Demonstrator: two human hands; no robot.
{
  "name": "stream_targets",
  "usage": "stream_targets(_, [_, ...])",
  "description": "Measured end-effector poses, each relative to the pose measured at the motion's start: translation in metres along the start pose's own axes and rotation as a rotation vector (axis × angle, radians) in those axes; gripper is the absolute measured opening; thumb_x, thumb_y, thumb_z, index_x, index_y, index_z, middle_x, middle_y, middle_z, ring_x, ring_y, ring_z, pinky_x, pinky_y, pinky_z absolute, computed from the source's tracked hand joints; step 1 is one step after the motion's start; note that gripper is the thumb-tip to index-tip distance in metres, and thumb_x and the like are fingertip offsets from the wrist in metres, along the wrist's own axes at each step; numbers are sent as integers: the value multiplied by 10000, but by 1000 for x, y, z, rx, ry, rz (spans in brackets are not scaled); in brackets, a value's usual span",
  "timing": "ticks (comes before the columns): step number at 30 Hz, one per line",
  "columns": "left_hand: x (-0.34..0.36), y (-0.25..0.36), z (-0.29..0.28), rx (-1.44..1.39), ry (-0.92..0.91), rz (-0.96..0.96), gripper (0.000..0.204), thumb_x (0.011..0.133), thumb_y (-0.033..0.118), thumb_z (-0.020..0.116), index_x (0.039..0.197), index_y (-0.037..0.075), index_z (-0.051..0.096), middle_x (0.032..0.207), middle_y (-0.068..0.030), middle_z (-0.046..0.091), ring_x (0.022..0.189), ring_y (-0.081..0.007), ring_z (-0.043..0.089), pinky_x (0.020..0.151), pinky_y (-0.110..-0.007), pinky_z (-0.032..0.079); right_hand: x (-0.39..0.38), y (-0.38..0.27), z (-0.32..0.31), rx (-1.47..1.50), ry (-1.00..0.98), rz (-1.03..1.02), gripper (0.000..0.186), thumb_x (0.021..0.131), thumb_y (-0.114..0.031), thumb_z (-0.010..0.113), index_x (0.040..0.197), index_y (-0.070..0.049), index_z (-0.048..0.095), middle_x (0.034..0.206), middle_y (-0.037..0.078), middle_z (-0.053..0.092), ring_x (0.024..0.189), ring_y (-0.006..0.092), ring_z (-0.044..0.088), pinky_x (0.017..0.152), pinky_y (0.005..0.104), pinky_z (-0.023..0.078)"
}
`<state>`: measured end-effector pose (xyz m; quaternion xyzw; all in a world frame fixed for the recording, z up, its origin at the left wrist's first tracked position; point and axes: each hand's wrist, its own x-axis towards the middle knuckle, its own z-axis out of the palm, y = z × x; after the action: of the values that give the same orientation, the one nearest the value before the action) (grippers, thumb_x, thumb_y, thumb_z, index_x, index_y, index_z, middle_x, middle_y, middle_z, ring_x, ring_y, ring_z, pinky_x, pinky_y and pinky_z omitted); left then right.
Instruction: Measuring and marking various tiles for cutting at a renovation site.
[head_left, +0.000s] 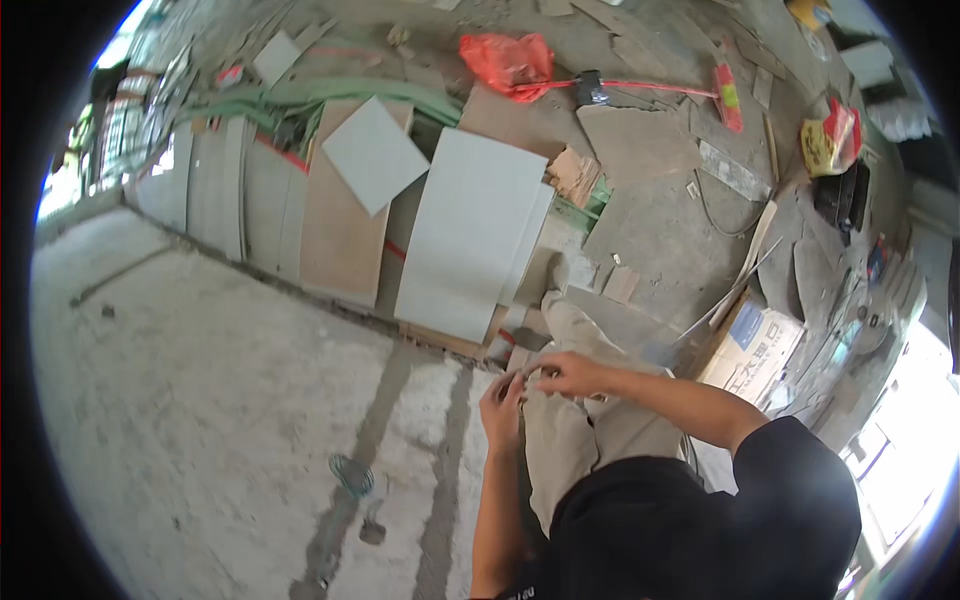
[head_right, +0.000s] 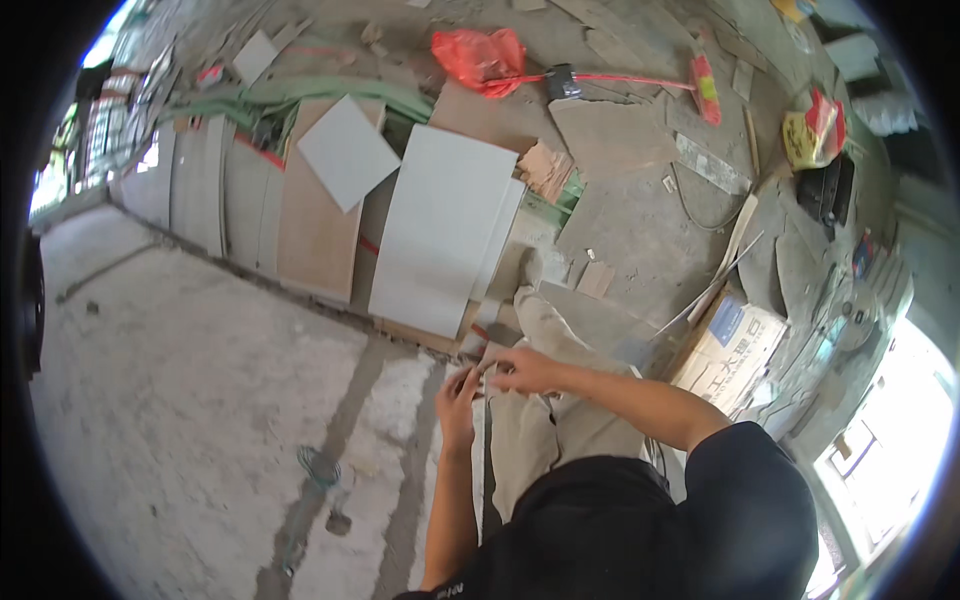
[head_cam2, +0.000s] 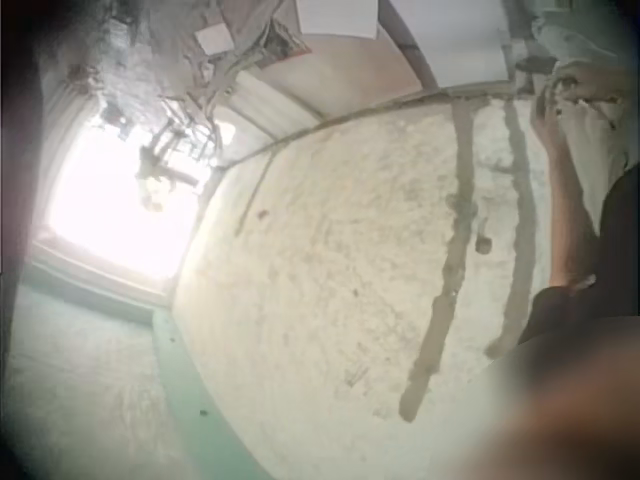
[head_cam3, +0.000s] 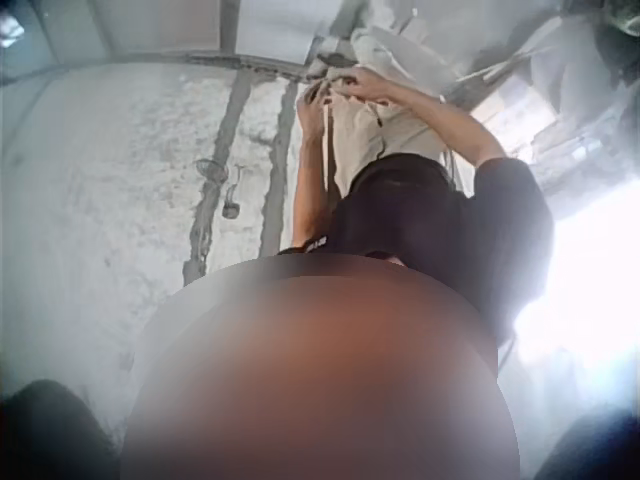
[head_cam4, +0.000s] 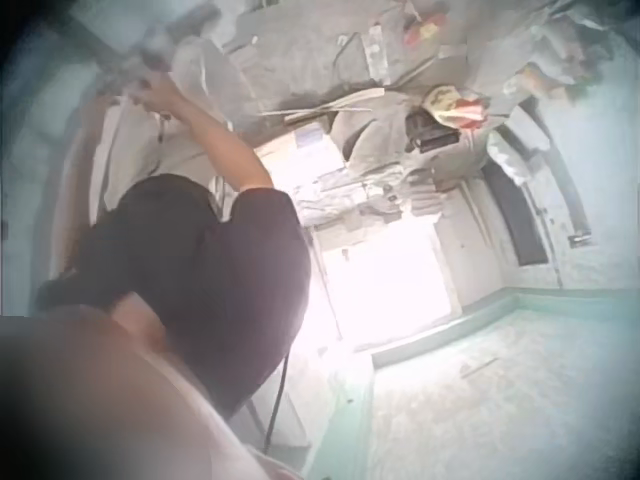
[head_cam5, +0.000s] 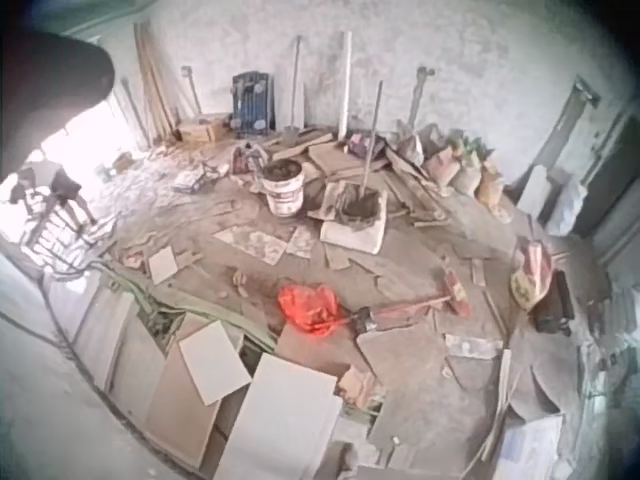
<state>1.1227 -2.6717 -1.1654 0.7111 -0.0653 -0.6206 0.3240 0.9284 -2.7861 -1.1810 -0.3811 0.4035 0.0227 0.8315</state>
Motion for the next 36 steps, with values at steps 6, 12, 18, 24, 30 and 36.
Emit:
stream_targets(6, [24, 8, -19, 100, 155, 55, 395, 1080, 298, 734, 1343, 3, 730, 1079, -44, 761, 925, -125, 702, 812, -289, 555, 11, 59, -28, 174, 229, -79, 391, 995, -198, 696, 1367, -80, 706, 795, 37, 713, 520, 124, 581, 512, 315, 505])
stream_targets(12, [51, 100, 29, 175, 136, 81, 350, 1109, 280, 700, 1324, 5, 711, 1043, -49, 755, 884, -112, 702, 769, -279, 556, -3, 102, -109, 291, 600, 94, 477, 988, -181, 642, 1443, -39, 662, 831, 63, 722, 527, 123, 592, 492, 313, 483])
stream_targets(18, [100, 98, 24, 301, -49, 193, 353, 1111, 260, 699, 1320, -24, 706, 1067, -64, 767, 890, -123, 700, 770, -289, 547, 18, 96, -113, 374, 699, 95, 503, 977, -160, 645, 1462, -27, 655, 816, 69, 710, 514, 130, 577, 507, 332, 477])
stream_targets(24, [171, 100, 75, 465, -119, 198, 363, 1103, 250, 708, 1290, -61, 726, 1074, -69, 771, 969, -118, 707, 858, -267, 559, 24, 112, -119, 482, 767, 146, 499, 978, -158, 658, 1461, -31, 655, 813, 65, 704, 513, 125, 572, 505, 334, 476])
stream_targets(30, [269, 98, 132, 385, -141, 106, 392, 1094, 335, 705, 1276, -12, 715, 1044, -56, 761, 899, -135, 707, 791, -280, 535, 83, 111, -137, 590, 861, 206, 446, 1020, -164, 674, 1447, -36, 660, 802, 51, 684, 516, 109, 556, 495, 310, 458])
stream_targets(36, [332, 59, 176, 329, -108, -45, 376, 1088, 314, 697, 1287, -4, 715, 1099, -83, 760, 999, -160, 701, 878, -351, 544, 170, 98, -181, 689, 1041, 75, 454, 1052, -199, 658, 1480, -49, 634, 790, 27, 662, 582, 100, 551, 542, 308, 457])
